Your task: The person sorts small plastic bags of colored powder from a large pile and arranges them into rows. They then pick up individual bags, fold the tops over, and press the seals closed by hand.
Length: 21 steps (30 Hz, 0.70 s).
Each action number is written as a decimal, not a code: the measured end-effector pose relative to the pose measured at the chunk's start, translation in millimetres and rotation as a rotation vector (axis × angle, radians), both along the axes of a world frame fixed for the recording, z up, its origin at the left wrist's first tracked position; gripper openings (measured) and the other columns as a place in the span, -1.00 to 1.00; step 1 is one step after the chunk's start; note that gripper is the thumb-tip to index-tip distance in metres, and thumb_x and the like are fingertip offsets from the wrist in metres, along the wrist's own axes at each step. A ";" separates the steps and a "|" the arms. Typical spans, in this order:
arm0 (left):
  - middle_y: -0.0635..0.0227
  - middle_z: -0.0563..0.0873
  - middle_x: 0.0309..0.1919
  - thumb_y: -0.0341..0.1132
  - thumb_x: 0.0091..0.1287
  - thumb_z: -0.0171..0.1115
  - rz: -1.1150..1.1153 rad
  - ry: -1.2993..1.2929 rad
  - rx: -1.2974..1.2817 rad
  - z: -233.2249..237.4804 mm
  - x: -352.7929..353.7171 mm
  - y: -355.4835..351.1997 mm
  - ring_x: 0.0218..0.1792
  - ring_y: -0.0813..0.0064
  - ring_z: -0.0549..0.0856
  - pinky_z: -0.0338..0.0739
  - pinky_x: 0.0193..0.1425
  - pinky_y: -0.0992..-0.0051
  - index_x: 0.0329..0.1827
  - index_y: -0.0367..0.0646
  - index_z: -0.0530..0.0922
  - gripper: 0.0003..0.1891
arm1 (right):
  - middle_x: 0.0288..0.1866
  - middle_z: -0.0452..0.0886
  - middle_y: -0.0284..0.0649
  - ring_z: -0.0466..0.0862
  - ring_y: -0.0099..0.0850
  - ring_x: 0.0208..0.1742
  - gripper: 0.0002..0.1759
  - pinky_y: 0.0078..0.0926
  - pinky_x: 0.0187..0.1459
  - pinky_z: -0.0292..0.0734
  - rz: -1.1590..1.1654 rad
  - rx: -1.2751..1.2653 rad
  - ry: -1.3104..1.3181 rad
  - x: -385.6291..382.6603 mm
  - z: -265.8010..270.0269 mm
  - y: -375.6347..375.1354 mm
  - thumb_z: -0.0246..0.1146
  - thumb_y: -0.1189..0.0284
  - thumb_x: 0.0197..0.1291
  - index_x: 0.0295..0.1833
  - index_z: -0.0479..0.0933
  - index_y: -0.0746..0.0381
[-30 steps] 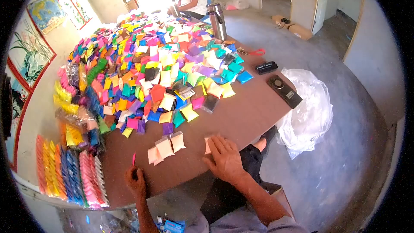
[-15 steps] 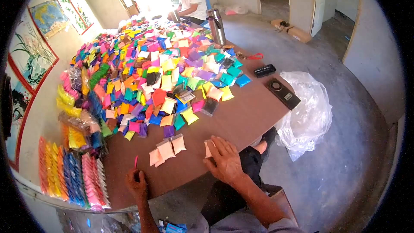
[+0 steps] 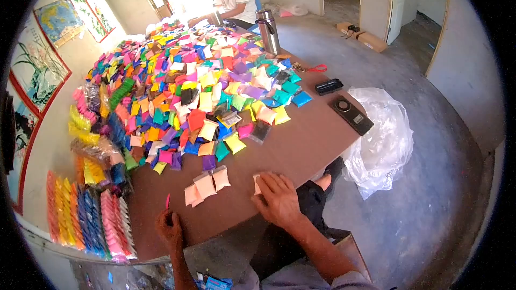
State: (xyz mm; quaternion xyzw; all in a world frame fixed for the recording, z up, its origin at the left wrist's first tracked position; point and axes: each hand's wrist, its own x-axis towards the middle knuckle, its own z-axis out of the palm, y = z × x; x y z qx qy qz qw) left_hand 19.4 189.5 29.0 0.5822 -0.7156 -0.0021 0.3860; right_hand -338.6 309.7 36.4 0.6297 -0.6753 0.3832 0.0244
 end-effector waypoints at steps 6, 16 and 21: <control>0.08 0.72 -0.05 -0.40 0.34 0.40 0.004 0.044 0.031 1.4 -0.3 -0.5 0.00 0.11 0.70 0.58 0.16 0.21 -0.09 -0.28 0.68 -0.83 | 0.42 0.56 0.03 0.52 -0.05 0.47 -0.36 0.05 0.49 0.32 -0.029 0.007 -0.019 3.6 6.9 0.0 0.39 0.18 0.30 0.39 0.53 0.30; 0.08 0.72 0.01 -0.35 0.34 0.43 0.014 0.039 0.100 11.1 -5.6 2.7 0.07 0.07 0.69 0.57 0.20 0.17 -0.07 -0.23 0.70 -0.81 | 0.41 0.57 0.01 0.53 -0.07 0.46 -0.36 0.03 0.49 0.32 -0.004 0.031 0.039 1.3 -1.0 -3.2 0.39 0.18 0.30 0.39 0.52 0.30; 0.08 0.73 0.03 -0.35 0.33 0.43 0.032 0.036 0.065 12.9 -9.0 4.0 0.10 0.07 0.69 0.58 0.23 0.18 -0.06 -0.20 0.73 -0.81 | 0.49 0.49 0.06 0.46 0.00 0.52 -0.30 0.03 0.50 0.29 0.007 0.047 0.000 3.5 10.6 -1.2 0.42 0.20 0.27 0.45 0.45 0.27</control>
